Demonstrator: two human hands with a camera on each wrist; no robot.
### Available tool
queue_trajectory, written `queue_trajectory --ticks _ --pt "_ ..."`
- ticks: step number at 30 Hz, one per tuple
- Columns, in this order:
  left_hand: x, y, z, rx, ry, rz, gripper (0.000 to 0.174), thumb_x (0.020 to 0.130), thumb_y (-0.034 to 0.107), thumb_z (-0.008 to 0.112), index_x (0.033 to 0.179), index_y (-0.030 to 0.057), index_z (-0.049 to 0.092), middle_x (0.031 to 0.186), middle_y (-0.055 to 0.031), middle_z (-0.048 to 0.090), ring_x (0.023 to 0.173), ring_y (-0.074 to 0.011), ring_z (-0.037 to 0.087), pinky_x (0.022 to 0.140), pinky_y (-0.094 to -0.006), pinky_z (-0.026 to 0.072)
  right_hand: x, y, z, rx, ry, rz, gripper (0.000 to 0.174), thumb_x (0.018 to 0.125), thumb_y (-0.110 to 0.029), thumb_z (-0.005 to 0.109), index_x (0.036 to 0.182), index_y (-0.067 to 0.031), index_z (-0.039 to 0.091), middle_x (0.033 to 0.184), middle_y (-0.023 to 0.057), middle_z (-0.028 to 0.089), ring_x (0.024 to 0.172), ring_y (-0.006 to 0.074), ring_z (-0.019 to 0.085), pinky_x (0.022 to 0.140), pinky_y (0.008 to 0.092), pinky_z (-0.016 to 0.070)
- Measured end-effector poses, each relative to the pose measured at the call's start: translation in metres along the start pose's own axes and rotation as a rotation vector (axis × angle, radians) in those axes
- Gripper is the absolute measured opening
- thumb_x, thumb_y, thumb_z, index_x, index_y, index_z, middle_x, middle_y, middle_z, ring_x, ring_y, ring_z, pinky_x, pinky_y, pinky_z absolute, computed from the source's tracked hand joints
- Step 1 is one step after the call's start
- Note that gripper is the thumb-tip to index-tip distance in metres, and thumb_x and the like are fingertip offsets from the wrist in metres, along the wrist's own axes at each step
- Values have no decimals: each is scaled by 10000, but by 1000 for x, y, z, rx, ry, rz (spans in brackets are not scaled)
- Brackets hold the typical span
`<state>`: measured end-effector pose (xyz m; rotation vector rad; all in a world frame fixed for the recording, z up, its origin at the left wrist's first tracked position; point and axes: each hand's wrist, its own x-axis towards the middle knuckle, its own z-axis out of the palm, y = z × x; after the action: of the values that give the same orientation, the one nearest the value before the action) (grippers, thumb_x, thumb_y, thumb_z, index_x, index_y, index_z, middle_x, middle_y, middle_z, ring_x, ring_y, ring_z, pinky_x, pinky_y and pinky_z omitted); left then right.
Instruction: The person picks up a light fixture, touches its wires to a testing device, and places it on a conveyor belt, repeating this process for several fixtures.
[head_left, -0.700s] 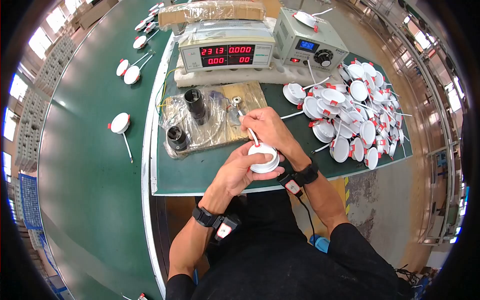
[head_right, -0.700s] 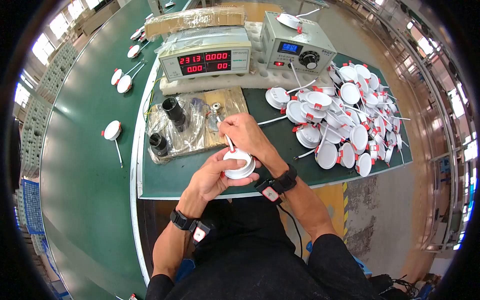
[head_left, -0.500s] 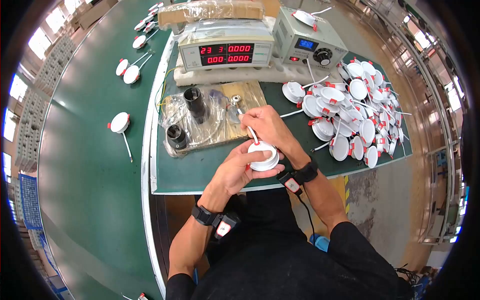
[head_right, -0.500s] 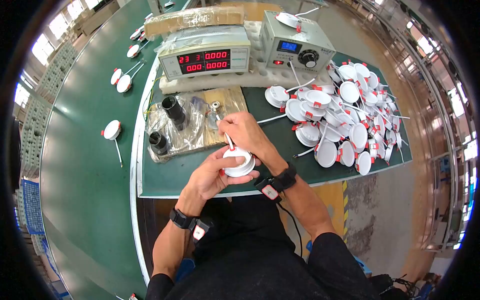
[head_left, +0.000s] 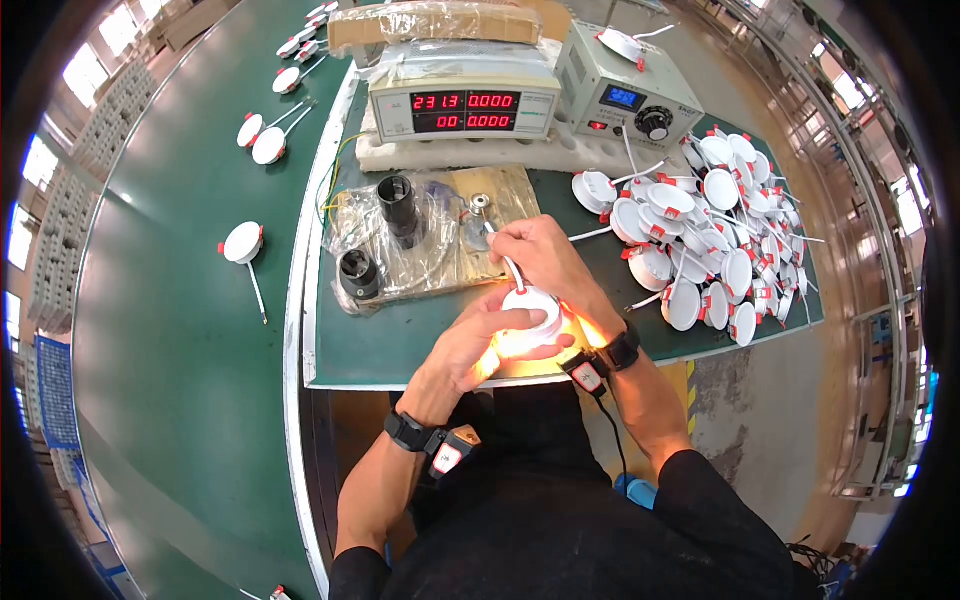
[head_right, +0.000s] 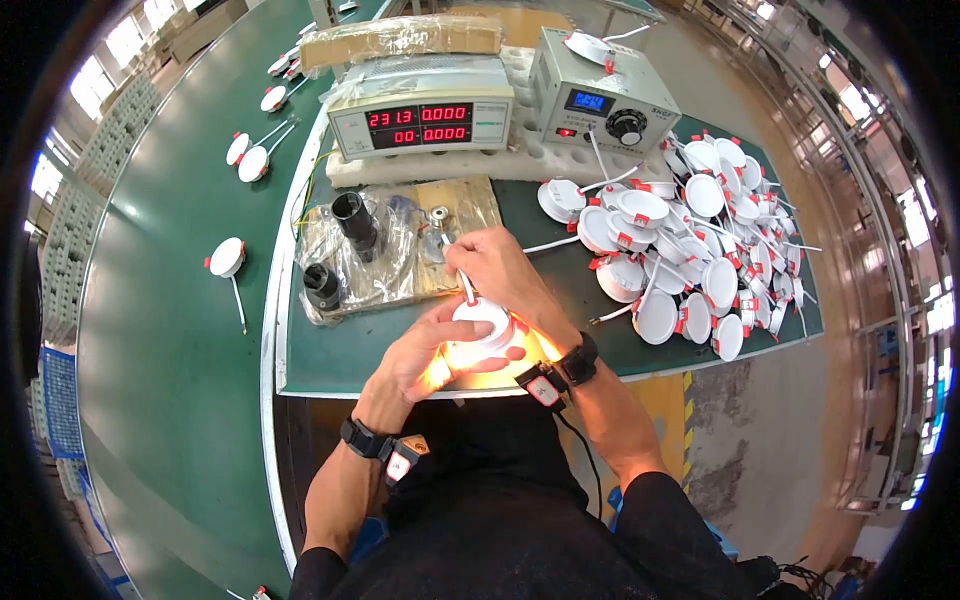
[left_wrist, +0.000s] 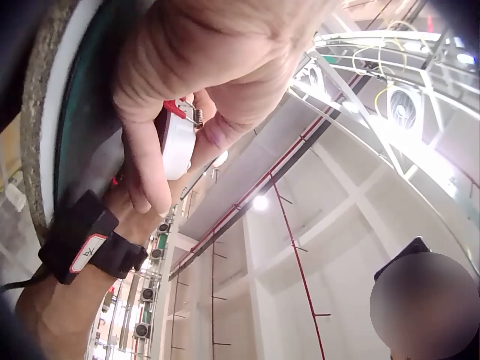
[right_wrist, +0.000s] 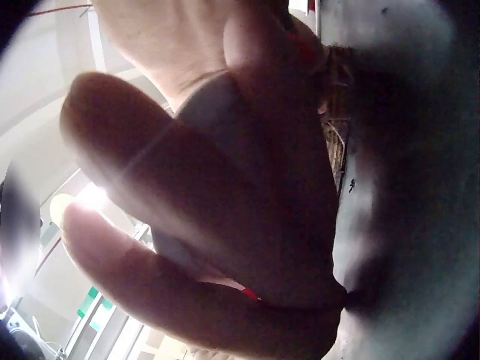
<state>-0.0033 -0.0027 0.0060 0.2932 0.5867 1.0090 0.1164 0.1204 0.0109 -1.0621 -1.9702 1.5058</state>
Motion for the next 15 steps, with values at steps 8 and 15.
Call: queue_trajectory --ticks 8,15 --pt "1 1 -4 14 -68 28 425 972 45 606 1357 -72 470 1246 -274 641 1098 -405 688 893 -385 639 2 2 2 2 -2 17 319 918 -209 596 754 52 678 580 61 598 515 108 529 487 313 409" --pt "2 0 -2 19 -73 44 431 967 33 610 1363 -63 470 1258 -278 634 1098 -396 690 897 -385 640 0 0 2 29 10 41 337 936 -232 624 764 49 694 561 17 556 504 71 469 465 285 348"
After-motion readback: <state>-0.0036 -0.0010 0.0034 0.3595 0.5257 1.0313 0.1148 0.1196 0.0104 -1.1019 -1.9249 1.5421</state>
